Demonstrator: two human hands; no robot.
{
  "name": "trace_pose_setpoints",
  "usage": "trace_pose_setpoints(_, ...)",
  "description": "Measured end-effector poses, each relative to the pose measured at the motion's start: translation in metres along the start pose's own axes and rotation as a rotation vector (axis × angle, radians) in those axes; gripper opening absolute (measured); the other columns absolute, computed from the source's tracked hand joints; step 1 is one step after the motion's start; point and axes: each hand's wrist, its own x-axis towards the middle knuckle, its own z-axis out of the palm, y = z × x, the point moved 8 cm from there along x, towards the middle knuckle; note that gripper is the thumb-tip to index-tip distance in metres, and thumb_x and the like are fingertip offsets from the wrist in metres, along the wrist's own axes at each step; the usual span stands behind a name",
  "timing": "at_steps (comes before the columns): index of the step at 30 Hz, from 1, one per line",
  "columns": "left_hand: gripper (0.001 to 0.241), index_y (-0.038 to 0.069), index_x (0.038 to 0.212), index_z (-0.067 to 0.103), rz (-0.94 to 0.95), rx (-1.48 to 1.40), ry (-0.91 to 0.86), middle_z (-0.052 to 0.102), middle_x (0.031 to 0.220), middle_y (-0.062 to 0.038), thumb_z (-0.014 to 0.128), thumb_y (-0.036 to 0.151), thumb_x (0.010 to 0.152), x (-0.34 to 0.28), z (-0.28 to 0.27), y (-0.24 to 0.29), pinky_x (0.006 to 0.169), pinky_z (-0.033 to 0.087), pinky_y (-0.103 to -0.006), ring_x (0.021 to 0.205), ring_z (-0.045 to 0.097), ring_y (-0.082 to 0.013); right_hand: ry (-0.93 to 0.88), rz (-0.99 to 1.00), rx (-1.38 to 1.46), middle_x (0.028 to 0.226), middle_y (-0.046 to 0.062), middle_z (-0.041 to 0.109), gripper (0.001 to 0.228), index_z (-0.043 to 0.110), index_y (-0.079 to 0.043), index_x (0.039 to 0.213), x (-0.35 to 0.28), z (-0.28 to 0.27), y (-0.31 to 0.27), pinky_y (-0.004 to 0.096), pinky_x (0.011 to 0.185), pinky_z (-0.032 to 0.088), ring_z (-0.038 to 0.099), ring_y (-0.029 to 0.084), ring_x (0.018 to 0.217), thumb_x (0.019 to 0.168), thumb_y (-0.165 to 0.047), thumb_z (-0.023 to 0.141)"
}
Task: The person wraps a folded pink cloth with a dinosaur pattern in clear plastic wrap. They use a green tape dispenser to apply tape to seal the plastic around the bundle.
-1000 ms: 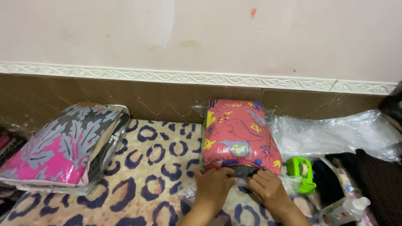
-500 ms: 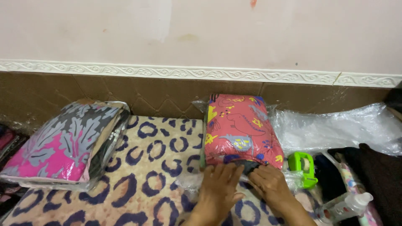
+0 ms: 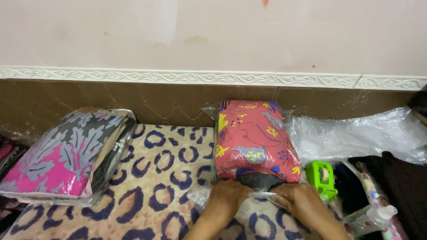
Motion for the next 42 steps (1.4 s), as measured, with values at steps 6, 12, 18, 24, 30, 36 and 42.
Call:
trace_pose_setpoints(6,0.012,0.017,0.096,0.078,-0.364,-0.25,-0.122,0.077,0.081,-0.001,0.071,0.017,0.086,0.001,0.002,-0.022,0.065,0.052,-0.032,0.068,0.068,-0.0212,-0.235,0.333,-0.034,0.071,-0.01,0.079,0.015,0.085,-0.037,0.087,-0.015,-0.01,0.051,0.028,0.067,0.053,0.067,0.013,0.062,0.074,-0.042,0.079)
trace_pose_setpoints(12,0.014,0.014,0.106,0.066,-0.548,-0.362,-0.132,0.072,0.075,0.0,0.061,0.018,0.093,0.0,0.005,-0.025,0.061,0.052,-0.031,0.064,0.068,-0.0156,-0.112,0.7,-0.139,0.074,-0.003,0.083,0.025,0.085,-0.036,0.103,-0.047,-0.049,0.085,0.028,0.066,0.057,0.076,0.016,0.06,0.083,-0.047,0.074)
trace_pose_setpoints(18,0.014,0.017,0.1,0.068,-0.495,-0.236,0.055,0.07,0.07,0.001,0.065,0.013,0.086,0.0,0.004,-0.025,0.056,0.051,-0.033,0.058,0.065,-0.0184,0.538,-0.473,-0.095,0.095,0.004,0.072,0.012,0.075,-0.013,0.089,-0.029,-0.053,-0.094,0.035,0.074,0.052,0.065,0.025,0.08,0.078,-0.018,0.073)
trace_pose_setpoints(24,0.017,0.021,0.102,0.066,-0.486,-0.121,0.008,0.069,0.067,-0.001,0.067,0.017,0.085,-0.001,0.009,-0.029,0.057,0.051,-0.0399,0.06,0.068,-0.0266,0.32,-0.539,-0.133,0.105,0.004,0.065,0.03,0.066,-0.009,0.113,0.004,0.016,-0.073,0.034,0.074,0.049,0.06,0.023,0.087,0.086,-0.02,0.07)
trace_pose_setpoints(30,0.015,0.019,0.103,0.063,-0.441,-0.086,-0.018,0.071,0.069,-0.002,0.063,0.02,0.088,0.004,0.01,-0.029,0.059,0.051,-0.0428,0.062,0.069,-0.0299,0.462,-0.52,-0.064,0.097,0.007,0.067,0.031,0.068,-0.003,0.108,0.002,-0.004,-0.079,0.034,0.071,0.05,0.06,0.025,0.079,0.079,-0.011,0.074)
trace_pose_setpoints(36,0.018,0.017,0.106,0.065,-0.53,-0.217,-0.127,0.077,0.088,0.003,0.067,0.021,0.088,0.001,0.01,-0.036,0.068,0.053,-0.0373,0.077,0.074,-0.0223,0.52,-0.358,0.021,0.076,0.002,0.063,0.011,0.07,-0.01,0.089,0.005,-0.001,-0.068,0.033,0.062,0.048,0.057,0.022,0.066,0.078,-0.01,0.072)
trace_pose_setpoints(42,0.034,0.025,0.113,0.072,-0.412,0.09,-0.238,0.073,0.117,0.002,0.048,0.018,0.091,0.0,-0.037,-0.027,0.082,0.051,-0.0414,0.103,0.066,-0.0273,0.452,-0.314,0.139,0.074,0.0,0.065,0.008,0.07,-0.011,0.083,0.008,0.001,-0.061,0.033,0.063,0.048,0.059,0.021,0.067,0.075,-0.012,0.073)
